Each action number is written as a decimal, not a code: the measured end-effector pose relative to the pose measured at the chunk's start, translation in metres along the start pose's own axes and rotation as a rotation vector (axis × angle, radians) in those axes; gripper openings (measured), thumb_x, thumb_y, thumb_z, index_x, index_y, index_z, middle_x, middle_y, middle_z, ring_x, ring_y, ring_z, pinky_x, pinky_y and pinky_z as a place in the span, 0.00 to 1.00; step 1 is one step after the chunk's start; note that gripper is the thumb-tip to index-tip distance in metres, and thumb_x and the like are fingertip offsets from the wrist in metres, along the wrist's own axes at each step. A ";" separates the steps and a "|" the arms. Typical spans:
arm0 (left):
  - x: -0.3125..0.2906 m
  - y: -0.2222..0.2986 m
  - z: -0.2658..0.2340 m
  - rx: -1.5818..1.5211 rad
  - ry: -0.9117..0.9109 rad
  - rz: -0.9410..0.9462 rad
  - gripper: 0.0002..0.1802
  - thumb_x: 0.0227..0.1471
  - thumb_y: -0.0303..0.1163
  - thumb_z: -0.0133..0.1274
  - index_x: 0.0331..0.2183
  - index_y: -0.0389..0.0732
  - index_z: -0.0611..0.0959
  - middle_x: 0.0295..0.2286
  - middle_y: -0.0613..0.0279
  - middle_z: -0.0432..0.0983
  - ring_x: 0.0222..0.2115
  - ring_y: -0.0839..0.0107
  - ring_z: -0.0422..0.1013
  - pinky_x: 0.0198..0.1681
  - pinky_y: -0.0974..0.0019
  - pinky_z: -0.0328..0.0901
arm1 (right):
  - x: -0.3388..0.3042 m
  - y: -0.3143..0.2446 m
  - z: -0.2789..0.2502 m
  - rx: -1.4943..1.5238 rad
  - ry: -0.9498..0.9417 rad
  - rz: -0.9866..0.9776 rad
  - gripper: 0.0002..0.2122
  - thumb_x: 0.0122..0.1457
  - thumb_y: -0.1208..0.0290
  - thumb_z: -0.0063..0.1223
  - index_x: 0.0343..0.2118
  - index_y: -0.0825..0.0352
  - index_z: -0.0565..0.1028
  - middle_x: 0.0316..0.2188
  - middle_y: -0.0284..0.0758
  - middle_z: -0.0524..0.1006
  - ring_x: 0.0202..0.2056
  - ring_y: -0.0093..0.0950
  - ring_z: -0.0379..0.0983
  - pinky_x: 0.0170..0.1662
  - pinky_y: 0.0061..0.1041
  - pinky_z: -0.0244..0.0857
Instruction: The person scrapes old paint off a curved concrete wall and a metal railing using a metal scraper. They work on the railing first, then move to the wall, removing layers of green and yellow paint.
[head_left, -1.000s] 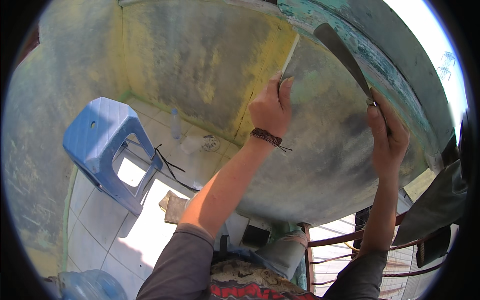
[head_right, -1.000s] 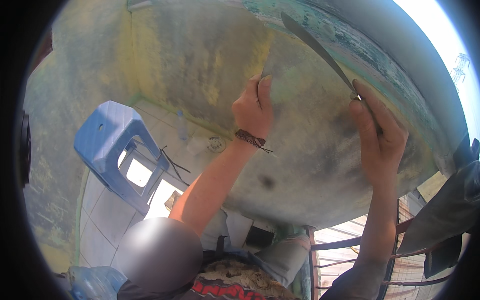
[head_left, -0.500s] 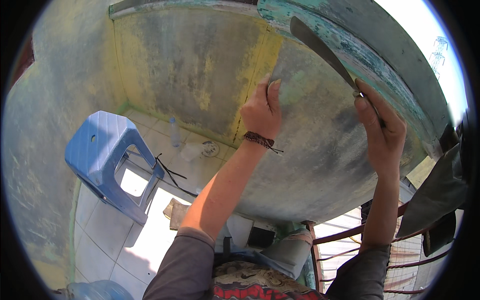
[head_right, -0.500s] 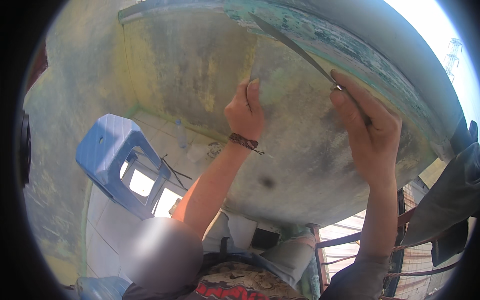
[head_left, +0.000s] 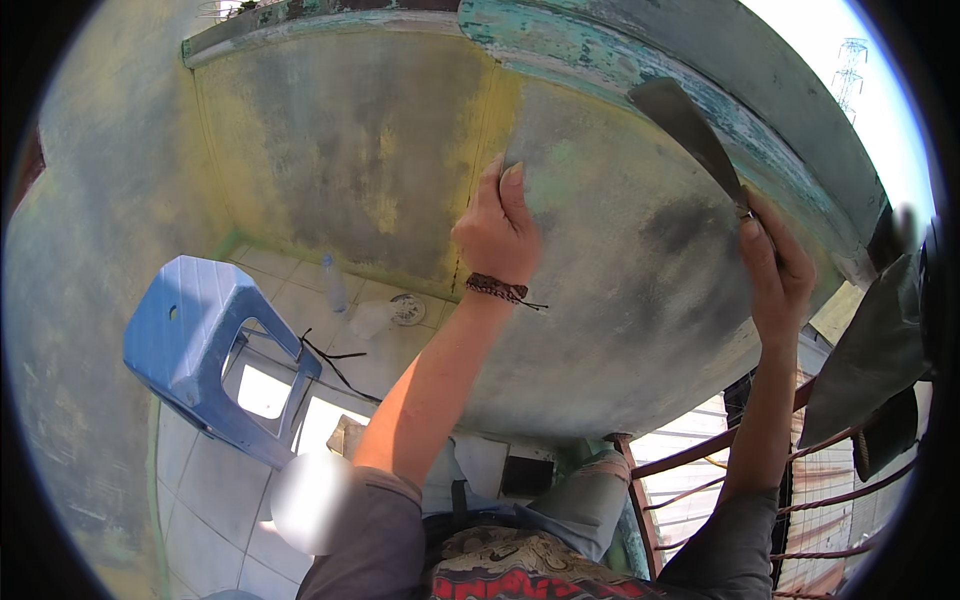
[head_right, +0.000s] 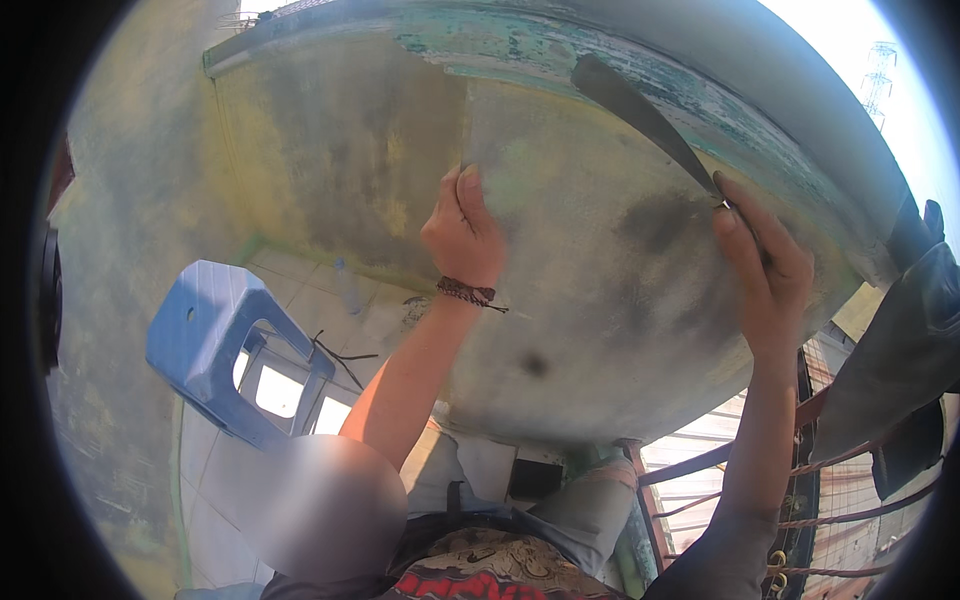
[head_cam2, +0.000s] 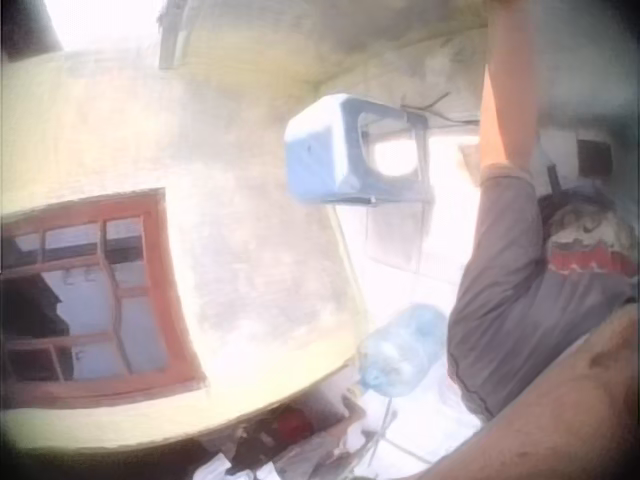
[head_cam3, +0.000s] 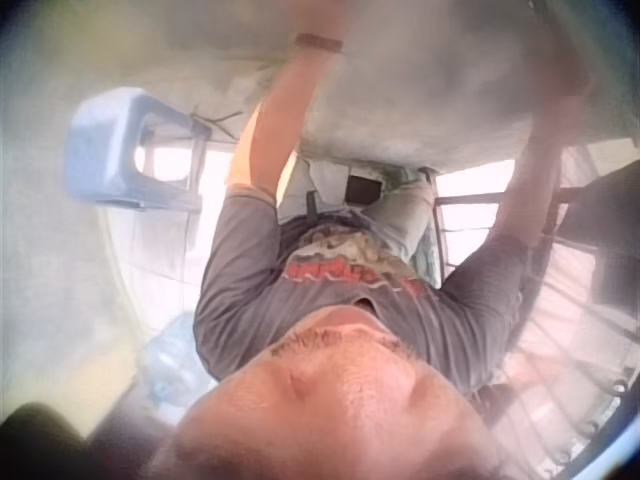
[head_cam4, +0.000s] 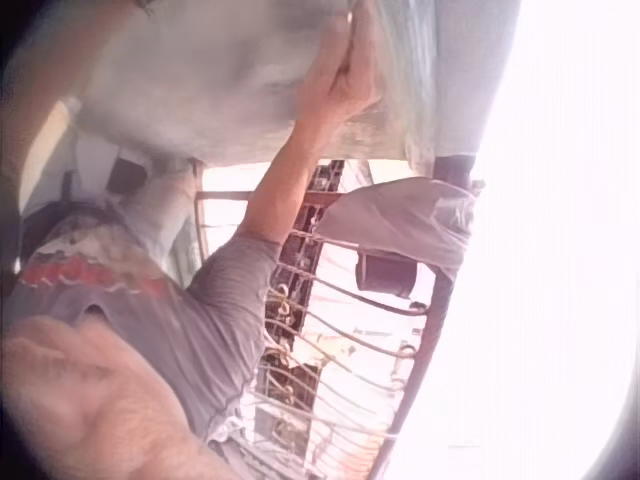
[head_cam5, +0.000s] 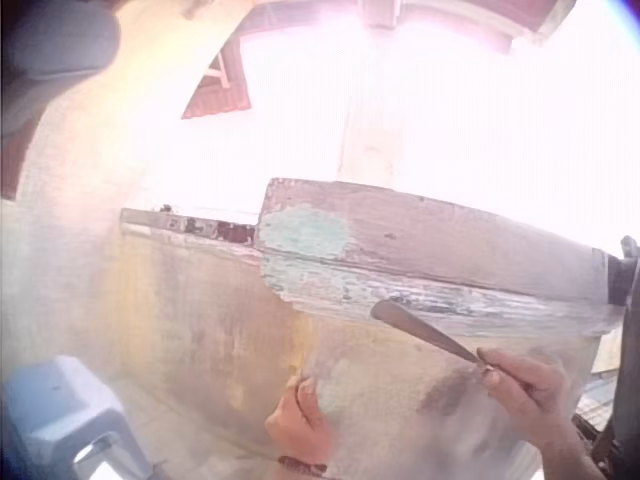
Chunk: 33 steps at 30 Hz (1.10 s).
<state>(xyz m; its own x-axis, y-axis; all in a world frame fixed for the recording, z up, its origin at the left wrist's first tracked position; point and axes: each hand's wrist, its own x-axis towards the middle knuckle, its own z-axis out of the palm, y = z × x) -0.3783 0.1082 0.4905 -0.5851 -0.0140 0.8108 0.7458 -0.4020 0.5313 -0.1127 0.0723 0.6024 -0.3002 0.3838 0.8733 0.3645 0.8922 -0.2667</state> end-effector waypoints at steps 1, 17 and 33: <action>0.000 0.000 -0.002 -0.004 -0.024 -0.026 0.20 0.63 0.44 0.44 0.42 0.39 0.81 0.23 0.53 0.80 0.20 0.59 0.77 0.21 0.64 0.69 | 0.005 0.000 0.012 -0.059 0.002 -0.037 0.14 0.60 0.69 0.59 0.48 0.65 0.79 0.24 0.31 0.75 0.25 0.14 0.65 0.29 0.15 0.58; -0.001 0.001 -0.002 0.052 0.021 -0.002 0.17 0.63 0.40 0.46 0.40 0.38 0.81 0.23 0.52 0.79 0.20 0.58 0.76 0.20 0.63 0.68 | -0.006 0.005 0.005 -0.253 0.042 -0.182 0.13 0.59 0.74 0.58 0.47 0.66 0.79 0.34 0.37 0.82 0.31 0.19 0.75 0.36 0.18 0.66; 0.000 -0.001 -0.005 0.071 0.001 0.019 0.17 0.64 0.40 0.44 0.41 0.39 0.81 0.21 0.53 0.78 0.18 0.59 0.75 0.19 0.63 0.67 | -0.006 0.003 0.009 -0.212 0.008 -0.176 0.14 0.60 0.72 0.58 0.48 0.68 0.78 0.29 0.36 0.79 0.26 0.17 0.69 0.30 0.16 0.62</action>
<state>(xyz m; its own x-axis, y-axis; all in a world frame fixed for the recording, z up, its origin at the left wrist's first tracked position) -0.3802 0.1036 0.4888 -0.5712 -0.0215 0.8205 0.7773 -0.3352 0.5324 -0.1177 0.0746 0.5922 -0.3684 0.2245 0.9022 0.4837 0.8750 -0.0202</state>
